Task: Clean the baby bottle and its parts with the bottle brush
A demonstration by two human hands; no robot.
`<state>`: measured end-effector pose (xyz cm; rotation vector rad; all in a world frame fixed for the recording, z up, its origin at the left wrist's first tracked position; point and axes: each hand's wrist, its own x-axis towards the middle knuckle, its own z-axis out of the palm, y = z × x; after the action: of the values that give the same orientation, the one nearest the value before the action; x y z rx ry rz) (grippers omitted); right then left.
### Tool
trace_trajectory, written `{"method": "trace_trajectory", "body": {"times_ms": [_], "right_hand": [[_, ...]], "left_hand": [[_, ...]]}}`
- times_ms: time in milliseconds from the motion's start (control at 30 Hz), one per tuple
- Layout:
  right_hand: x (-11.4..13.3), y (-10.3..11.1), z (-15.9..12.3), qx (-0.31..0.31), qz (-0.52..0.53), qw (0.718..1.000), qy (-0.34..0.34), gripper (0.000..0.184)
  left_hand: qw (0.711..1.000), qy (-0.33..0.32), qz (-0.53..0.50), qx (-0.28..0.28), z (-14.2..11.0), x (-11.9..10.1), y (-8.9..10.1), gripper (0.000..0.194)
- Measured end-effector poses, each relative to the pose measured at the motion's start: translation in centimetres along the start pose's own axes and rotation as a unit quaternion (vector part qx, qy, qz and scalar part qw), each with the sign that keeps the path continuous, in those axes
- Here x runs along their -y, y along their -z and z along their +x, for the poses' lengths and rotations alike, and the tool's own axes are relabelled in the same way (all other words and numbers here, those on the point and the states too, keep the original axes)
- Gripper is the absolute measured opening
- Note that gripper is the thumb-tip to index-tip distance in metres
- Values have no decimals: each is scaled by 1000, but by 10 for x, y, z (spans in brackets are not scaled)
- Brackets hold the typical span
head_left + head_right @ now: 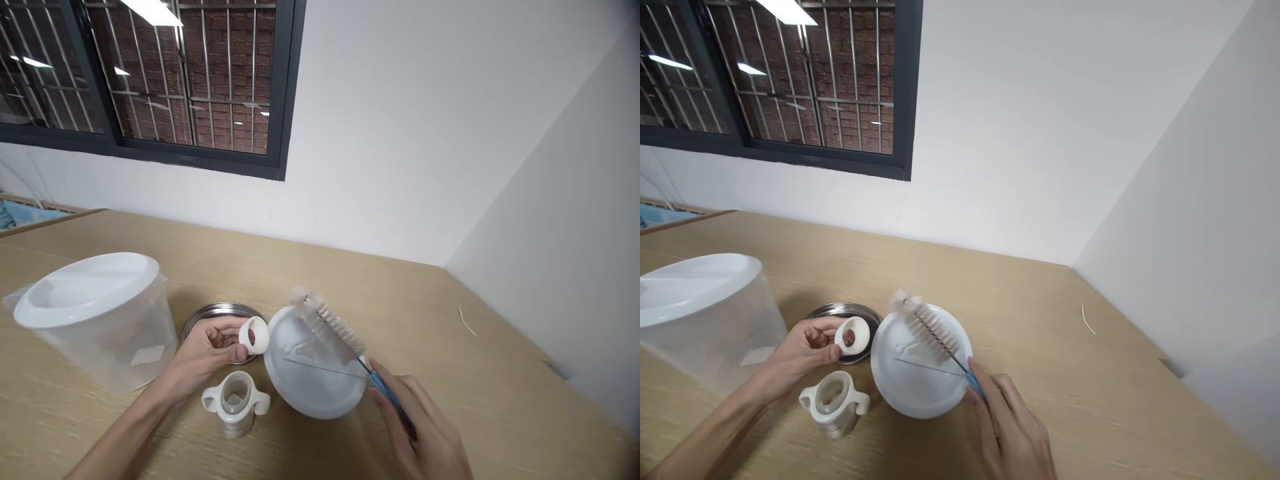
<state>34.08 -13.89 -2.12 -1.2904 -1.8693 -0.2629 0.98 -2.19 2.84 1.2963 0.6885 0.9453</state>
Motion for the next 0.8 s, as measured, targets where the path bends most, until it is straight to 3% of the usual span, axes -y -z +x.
{"method": "trace_trajectory", "body": {"times_ms": [100,233,333,533,700,800], "right_hand": [[5,0,0,-6,27,999,17,41],[15,-6,1,34,37,996,75,45],[13,-5,2,53,41,996,60,45],[9,4,6,-3,26,1000,7,43],[16,-1,5,46,60,995,72,47],[10,0,7,59,45,995,70,45]], "left_hand": [[1000,-14,11,-7,1,1,1,45],[999,-28,20,3,4,3,0,43],[999,-31,35,-17,5,4,1,46],[991,-49,109,-61,5,7,6,47],[990,-58,115,-51,3,6,5,49],[993,-62,88,-50,1,3,4,49]]}}
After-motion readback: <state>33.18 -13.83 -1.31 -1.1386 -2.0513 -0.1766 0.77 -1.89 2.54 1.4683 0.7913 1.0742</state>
